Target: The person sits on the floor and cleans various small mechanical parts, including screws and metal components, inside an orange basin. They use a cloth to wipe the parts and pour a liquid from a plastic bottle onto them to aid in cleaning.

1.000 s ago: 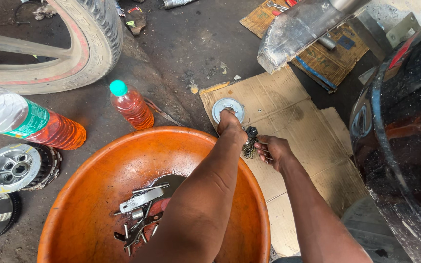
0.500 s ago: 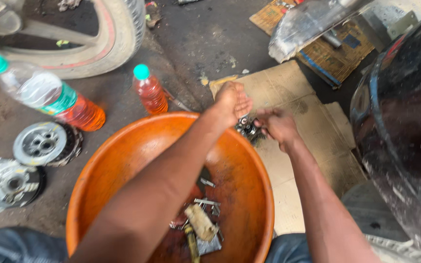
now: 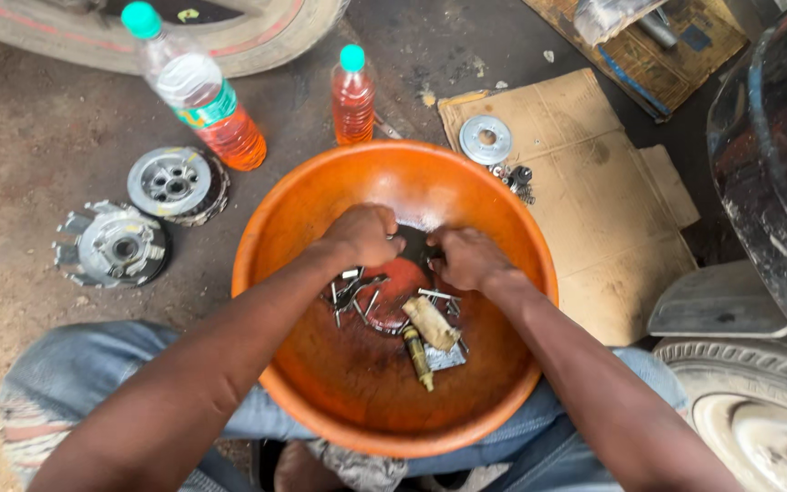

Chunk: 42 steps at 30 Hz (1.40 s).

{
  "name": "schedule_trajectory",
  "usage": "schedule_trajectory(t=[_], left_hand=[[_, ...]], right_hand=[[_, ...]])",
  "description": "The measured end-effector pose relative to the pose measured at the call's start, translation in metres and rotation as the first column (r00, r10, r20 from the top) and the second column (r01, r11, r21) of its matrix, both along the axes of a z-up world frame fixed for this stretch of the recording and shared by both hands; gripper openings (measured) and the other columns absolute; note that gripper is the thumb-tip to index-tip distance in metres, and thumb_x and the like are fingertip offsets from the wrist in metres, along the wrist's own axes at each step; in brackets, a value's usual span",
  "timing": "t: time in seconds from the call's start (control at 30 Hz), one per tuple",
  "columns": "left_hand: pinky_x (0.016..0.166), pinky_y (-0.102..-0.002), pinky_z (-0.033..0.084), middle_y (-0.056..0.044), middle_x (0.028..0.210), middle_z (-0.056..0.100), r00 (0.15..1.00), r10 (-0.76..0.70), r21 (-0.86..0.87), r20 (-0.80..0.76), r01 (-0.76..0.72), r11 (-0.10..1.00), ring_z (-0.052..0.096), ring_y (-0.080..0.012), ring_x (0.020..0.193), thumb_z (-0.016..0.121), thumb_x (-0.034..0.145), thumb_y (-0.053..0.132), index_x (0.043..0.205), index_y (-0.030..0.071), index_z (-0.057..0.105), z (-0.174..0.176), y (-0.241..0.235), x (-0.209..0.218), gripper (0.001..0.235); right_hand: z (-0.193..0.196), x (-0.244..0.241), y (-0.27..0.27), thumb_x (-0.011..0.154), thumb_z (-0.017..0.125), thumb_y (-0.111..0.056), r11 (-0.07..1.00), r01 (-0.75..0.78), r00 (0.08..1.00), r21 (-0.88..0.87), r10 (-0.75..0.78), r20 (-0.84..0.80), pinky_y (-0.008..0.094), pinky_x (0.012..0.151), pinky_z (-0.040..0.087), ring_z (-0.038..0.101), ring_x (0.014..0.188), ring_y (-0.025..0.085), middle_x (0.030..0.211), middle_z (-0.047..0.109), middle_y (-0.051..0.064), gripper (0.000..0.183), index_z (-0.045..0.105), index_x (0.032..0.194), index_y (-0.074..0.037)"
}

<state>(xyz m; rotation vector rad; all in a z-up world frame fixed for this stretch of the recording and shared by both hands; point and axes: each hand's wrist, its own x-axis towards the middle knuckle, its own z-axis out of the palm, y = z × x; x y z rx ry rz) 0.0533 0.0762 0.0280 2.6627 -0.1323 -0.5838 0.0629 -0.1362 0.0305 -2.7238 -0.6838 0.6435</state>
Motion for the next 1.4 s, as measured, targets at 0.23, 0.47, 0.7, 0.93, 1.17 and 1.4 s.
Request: schedule_trajectory(t=[0.23, 0.47, 0.7, 0.93, 1.17, 1.4], left_hand=[[0.120, -0.056, 0.027, -0.009, 0.148, 0.047, 0.986, -0.087, 0.203, -0.144, 0.116, 0.972, 0.034, -0.0302, 0.145, 0.069, 0.089, 0.047, 0.133, 0.017, 0.062, 0.018, -0.003, -0.054, 0.054], [0.124, -0.052, 0.023, -0.007, 0.144, 0.046, 0.980, -0.071, 0.164, -0.186, 0.102, 0.981, 0.036, -0.0273, 0.144, 0.069, 0.090, 0.049, 0.131, 0.017, 0.065, 0.005, 0.010, -0.065, 0.052], [0.122, -0.042, 0.028, -0.011, 0.141, 0.045, 0.969, -0.153, 0.162, -0.195, 0.185, 0.969, 0.041, -0.0305, 0.139, 0.076, 0.084, 0.054, 0.134, 0.030, 0.065, 0.033, 0.013, -0.102, 0.057], [0.108, -0.043, 0.047, -0.011, 0.140, 0.047, 0.927, -0.192, 0.047, -0.321, 0.218, 0.975, 0.055, -0.0322, 0.125, 0.079, 0.081, 0.043, 0.122, 0.022, 0.073, 0.038, 0.004, -0.141, 0.046], [0.092, -0.040, 0.054, -0.008, 0.109, 0.072, 0.996, -0.043, -0.326, 0.079, 0.067, 0.943, 0.067, -0.0233, 0.103, 0.073, 0.087, 0.032, 0.094, 0.014, 0.079, -0.013, 0.040, -0.120, 0.020], [0.080, -0.038, 0.056, 0.002, 0.087, 0.071, 0.816, 0.338, -0.727, -0.469, -0.574, 0.376, 0.068, -0.0131, 0.082, 0.063, 0.098, 0.027, 0.099, 0.012, 0.071, -0.009, 0.050, -0.072, 0.017]], right_hand=[[-0.018, -0.019, 0.014, 0.086, 0.064, -0.003, 0.967, 0.234, 0.969, 0.095, -0.224, -0.105, 0.040, 0.106, 0.053, 0.072, 0.113, 0.031, 0.119, 0.075, 0.017, 0.046, 0.066, 0.130, -0.016], [-0.032, -0.030, 0.033, 0.086, 0.068, -0.002, 0.987, 0.144, 0.989, -0.066, -0.142, 0.032, 0.046, 0.096, 0.055, 0.070, 0.103, 0.036, 0.114, 0.069, 0.020, 0.048, 0.067, 0.130, -0.019], [-0.017, -0.059, 0.026, 0.086, 0.076, -0.020, 0.974, 0.004, 0.998, -0.226, -0.016, -0.053, 0.047, 0.098, 0.051, 0.069, 0.103, 0.032, 0.106, 0.073, 0.018, 0.038, 0.068, 0.122, -0.010], [0.004, -0.090, 0.018, 0.079, 0.071, -0.011, 0.991, -0.047, 0.882, -0.125, -0.017, -0.470, 0.039, 0.078, 0.060, 0.077, 0.085, 0.027, 0.094, 0.079, 0.018, 0.027, 0.078, 0.104, -0.007], [0.041, -0.075, 0.023, 0.081, 0.075, -0.030, 0.992, 0.126, 0.855, -0.020, -0.119, -0.505, 0.039, 0.087, 0.058, 0.077, 0.091, 0.029, 0.104, 0.080, 0.011, 0.034, 0.076, 0.110, -0.012], [0.044, -0.086, 0.040, 0.075, 0.092, -0.034, 0.996, -0.034, 0.915, -0.079, -0.001, -0.402, 0.040, 0.106, 0.045, 0.061, 0.120, 0.026, 0.128, 0.067, 0.012, 0.065, 0.062, 0.128, -0.014]])
